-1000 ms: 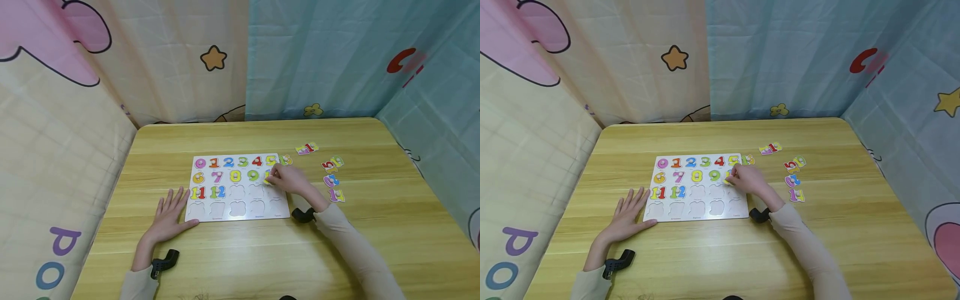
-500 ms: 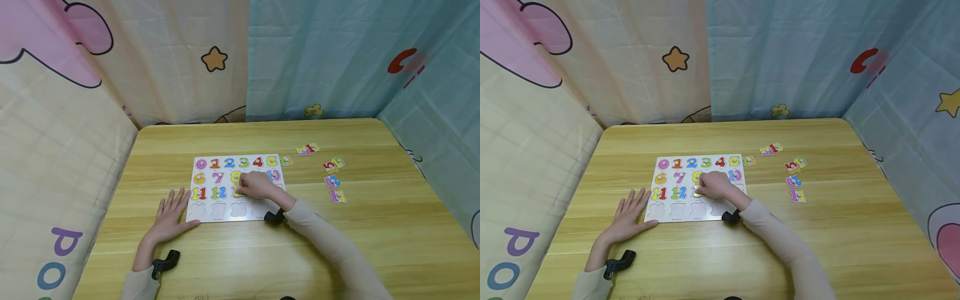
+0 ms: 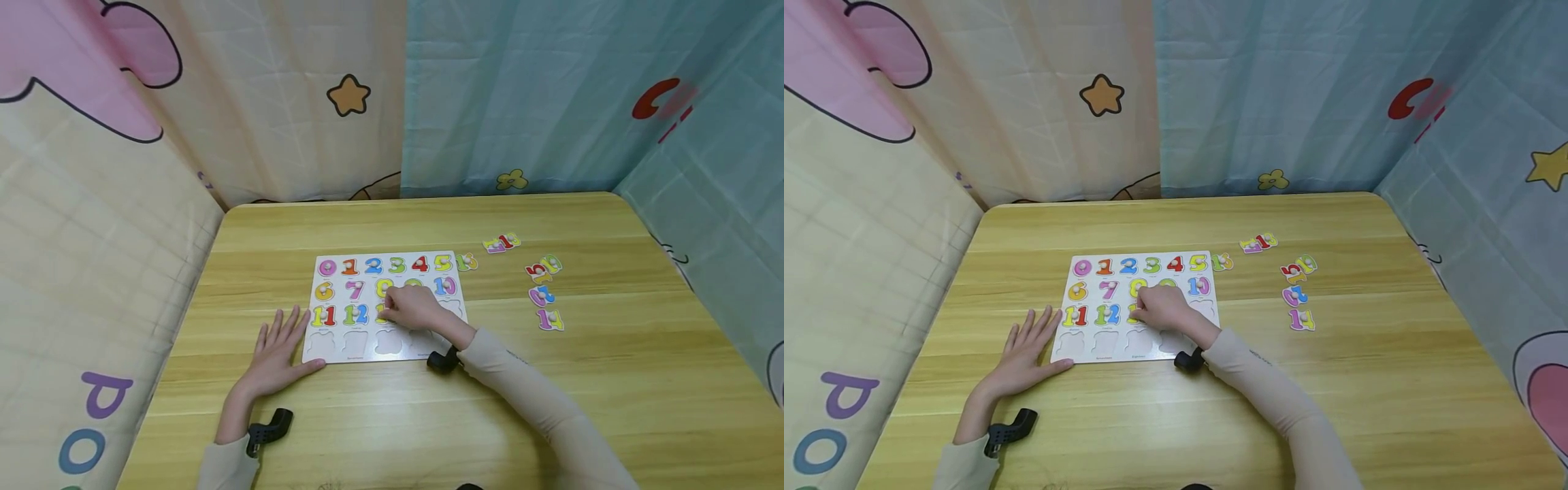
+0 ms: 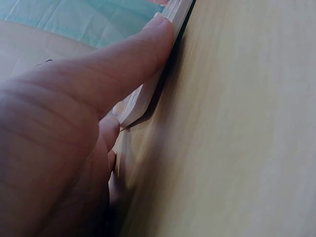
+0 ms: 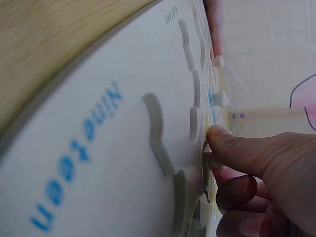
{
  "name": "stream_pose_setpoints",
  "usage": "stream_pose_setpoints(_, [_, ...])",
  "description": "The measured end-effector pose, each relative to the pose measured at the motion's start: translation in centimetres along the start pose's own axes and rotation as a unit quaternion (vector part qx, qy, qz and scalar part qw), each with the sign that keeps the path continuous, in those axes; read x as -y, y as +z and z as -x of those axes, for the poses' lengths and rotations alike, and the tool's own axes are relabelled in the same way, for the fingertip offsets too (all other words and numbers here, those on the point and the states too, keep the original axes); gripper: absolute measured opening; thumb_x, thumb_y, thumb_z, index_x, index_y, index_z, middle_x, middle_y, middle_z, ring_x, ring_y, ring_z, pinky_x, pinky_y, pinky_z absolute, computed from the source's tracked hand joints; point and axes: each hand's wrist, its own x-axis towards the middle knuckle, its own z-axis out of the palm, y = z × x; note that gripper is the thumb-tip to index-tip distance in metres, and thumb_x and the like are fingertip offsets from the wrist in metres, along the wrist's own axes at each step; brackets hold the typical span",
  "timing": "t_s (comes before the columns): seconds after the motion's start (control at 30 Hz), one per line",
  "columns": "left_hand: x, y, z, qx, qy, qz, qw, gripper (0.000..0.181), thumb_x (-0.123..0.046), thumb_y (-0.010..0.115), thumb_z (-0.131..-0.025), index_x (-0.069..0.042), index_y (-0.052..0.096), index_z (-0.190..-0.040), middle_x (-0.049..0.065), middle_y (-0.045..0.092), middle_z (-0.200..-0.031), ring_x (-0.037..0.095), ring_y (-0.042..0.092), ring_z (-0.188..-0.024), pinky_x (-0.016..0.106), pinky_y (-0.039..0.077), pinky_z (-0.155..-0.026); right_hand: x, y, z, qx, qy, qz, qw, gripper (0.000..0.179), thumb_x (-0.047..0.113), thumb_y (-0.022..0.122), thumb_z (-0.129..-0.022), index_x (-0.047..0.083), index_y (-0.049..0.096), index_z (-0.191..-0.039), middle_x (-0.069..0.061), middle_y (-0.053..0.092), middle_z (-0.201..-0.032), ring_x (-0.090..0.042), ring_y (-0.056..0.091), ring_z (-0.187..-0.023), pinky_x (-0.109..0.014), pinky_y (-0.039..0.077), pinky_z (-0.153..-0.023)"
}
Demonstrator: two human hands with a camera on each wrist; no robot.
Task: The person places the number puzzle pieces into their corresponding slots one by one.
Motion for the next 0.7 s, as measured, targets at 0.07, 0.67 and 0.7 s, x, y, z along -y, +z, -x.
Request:
stream_pose_setpoints(0.07, [0.0, 0.0, 0.0, 0.001, -0.001, -0.002, 1.0000, 0.095, -0.056, 0.063, -0.083, -0.013, 0.015, -0.153, 0.015, 0.004, -0.157, 0.038, -0.011, -0.141, 0.054, -0.012, -0.108, 0.0, 0.0, 0.0, 0.001, 0.002, -0.007, 1.0000, 0.026, 0.041, 0.067, -0.088, 0.019, 0.057, -0.080, 0.008, 0.052, -0.062, -0.011, 0.048, -0.058, -0.027, 0.035, -0.050])
stream_pose_setpoints(0.67, [0.1, 0.0, 0.0, -0.002, 0.003, 0.000, 1.0000, 0.094, -0.056, 0.062, -0.084, -0.013, 0.015, -0.153, 0.015, 0.005, -0.158, 0.038, -0.010, -0.141, 0.055, -0.011, -0.108, -0.8, 0.0, 0.7, 0.000, -0.004, -0.069, 0.9976, 0.026, 0.043, 0.065, -0.089, 0.018, 0.057, -0.091, 0.006, 0.050, -0.060, -0.009, 0.045, -0.054, -0.026, 0.033, -0.047])
stream_pose_setpoints(0.7, [0.1, 0.0, 0.0, -0.003, 0.004, 0.000, 1.0000, 0.094, -0.056, 0.062, -0.084, -0.013, 0.015, -0.153, 0.015, 0.005, -0.157, 0.038, -0.010, -0.141, 0.055, -0.011, -0.108, -1.0, -0.1, 1.0, -0.002, -0.006, -0.076, 0.9971, 0.025, 0.042, 0.064, -0.089, 0.018, 0.057, -0.092, 0.006, 0.050, -0.061, -0.009, 0.045, -0.054, -0.026, 0.033, -0.048])
